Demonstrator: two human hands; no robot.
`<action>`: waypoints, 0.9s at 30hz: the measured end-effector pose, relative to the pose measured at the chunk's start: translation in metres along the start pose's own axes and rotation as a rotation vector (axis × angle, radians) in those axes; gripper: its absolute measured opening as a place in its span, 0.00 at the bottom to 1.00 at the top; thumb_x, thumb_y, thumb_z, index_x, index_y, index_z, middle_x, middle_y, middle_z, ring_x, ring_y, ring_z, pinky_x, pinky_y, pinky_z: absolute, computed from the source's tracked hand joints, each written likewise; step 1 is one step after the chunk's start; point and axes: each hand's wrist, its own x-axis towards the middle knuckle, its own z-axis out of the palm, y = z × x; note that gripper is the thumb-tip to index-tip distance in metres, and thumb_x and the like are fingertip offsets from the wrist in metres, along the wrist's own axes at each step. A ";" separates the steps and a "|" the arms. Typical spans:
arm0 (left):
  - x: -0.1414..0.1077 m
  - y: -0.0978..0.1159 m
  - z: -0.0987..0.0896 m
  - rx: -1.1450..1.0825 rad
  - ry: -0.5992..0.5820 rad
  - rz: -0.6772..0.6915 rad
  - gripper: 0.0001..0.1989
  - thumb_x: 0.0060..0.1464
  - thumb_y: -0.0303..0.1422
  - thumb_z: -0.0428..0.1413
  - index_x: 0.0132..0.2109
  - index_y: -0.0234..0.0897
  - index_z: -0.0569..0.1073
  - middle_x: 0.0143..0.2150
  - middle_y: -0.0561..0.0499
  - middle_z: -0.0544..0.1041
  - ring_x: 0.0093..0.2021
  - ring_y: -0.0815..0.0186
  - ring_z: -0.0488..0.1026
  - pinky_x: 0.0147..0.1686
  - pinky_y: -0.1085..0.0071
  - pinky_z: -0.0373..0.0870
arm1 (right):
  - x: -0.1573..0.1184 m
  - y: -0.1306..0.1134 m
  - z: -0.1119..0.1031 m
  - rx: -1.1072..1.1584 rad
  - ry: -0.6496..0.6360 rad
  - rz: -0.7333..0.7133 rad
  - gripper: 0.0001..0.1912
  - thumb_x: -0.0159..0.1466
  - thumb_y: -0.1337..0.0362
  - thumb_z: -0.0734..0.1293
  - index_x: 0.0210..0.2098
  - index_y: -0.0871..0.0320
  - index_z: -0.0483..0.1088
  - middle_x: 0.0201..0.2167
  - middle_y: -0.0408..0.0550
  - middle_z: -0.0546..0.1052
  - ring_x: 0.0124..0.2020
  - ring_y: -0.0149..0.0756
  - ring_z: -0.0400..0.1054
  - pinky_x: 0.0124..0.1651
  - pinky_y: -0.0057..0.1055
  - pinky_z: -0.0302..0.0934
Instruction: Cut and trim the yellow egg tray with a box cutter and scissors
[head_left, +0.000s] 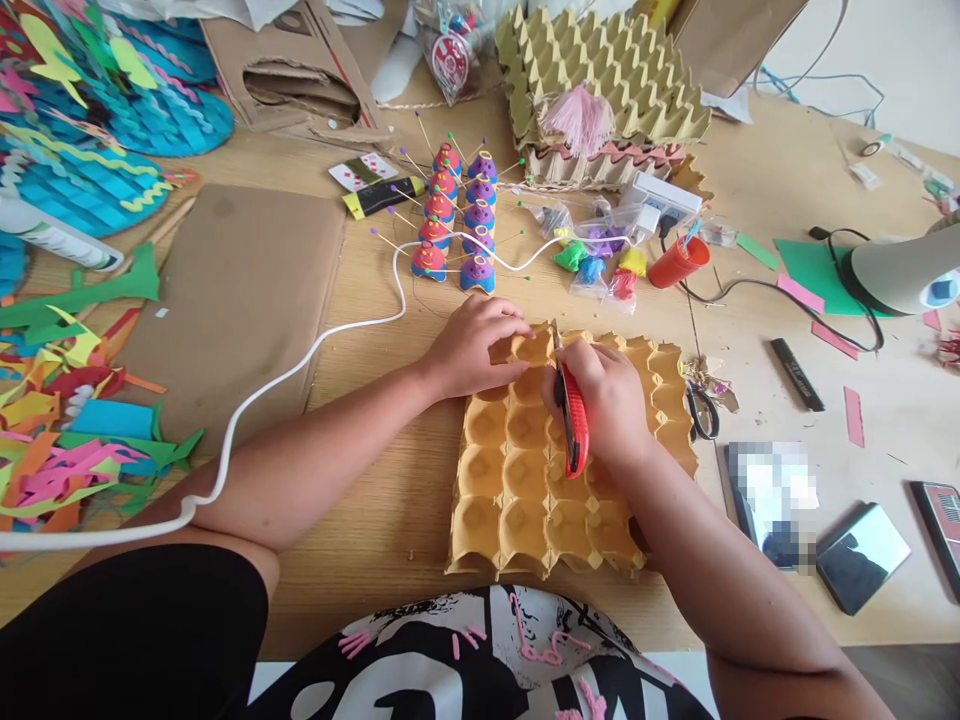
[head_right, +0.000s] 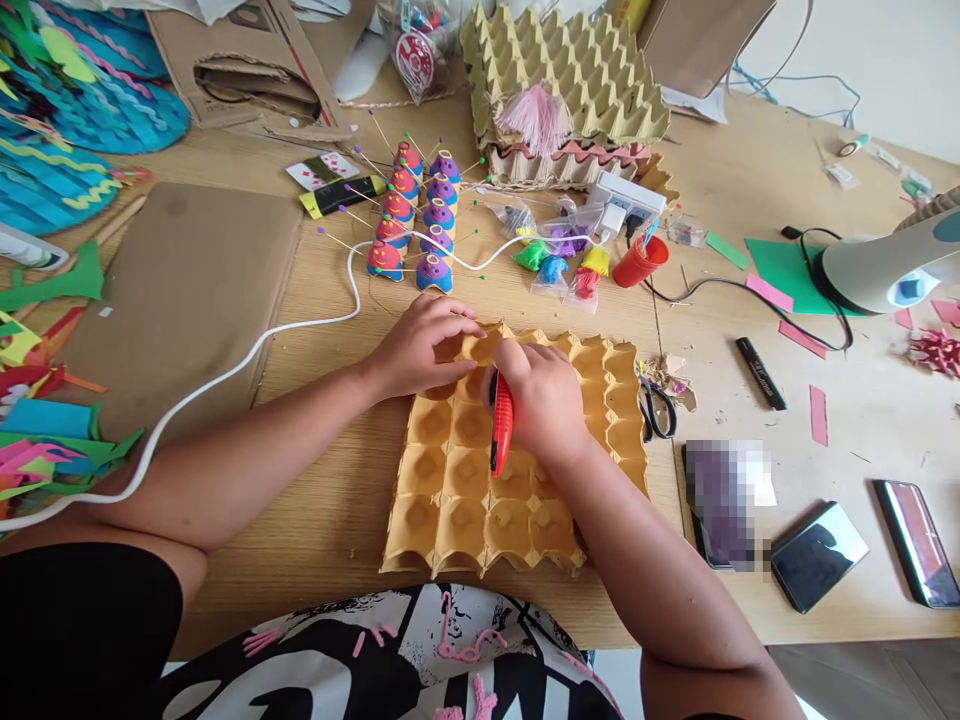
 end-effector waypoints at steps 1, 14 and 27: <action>0.000 0.000 0.000 0.004 -0.002 -0.002 0.20 0.58 0.46 0.64 0.54 0.44 0.81 0.59 0.45 0.77 0.60 0.50 0.69 0.66 0.50 0.62 | 0.000 0.001 0.002 0.002 -0.008 0.004 0.06 0.69 0.63 0.60 0.34 0.51 0.62 0.24 0.43 0.70 0.25 0.38 0.61 0.32 0.35 0.53; -0.001 0.002 0.000 0.003 0.015 0.003 0.18 0.57 0.43 0.63 0.53 0.44 0.81 0.58 0.45 0.77 0.59 0.51 0.70 0.65 0.51 0.64 | 0.000 0.010 0.008 0.096 0.077 0.156 0.04 0.68 0.59 0.63 0.38 0.49 0.62 0.26 0.43 0.74 0.27 0.39 0.68 0.31 0.33 0.59; 0.000 0.001 -0.001 0.000 -0.008 -0.003 0.19 0.58 0.45 0.63 0.53 0.44 0.81 0.58 0.45 0.77 0.60 0.50 0.70 0.66 0.50 0.63 | 0.001 0.009 0.005 0.104 0.069 0.113 0.05 0.66 0.62 0.63 0.37 0.49 0.60 0.25 0.42 0.73 0.27 0.38 0.67 0.34 0.32 0.60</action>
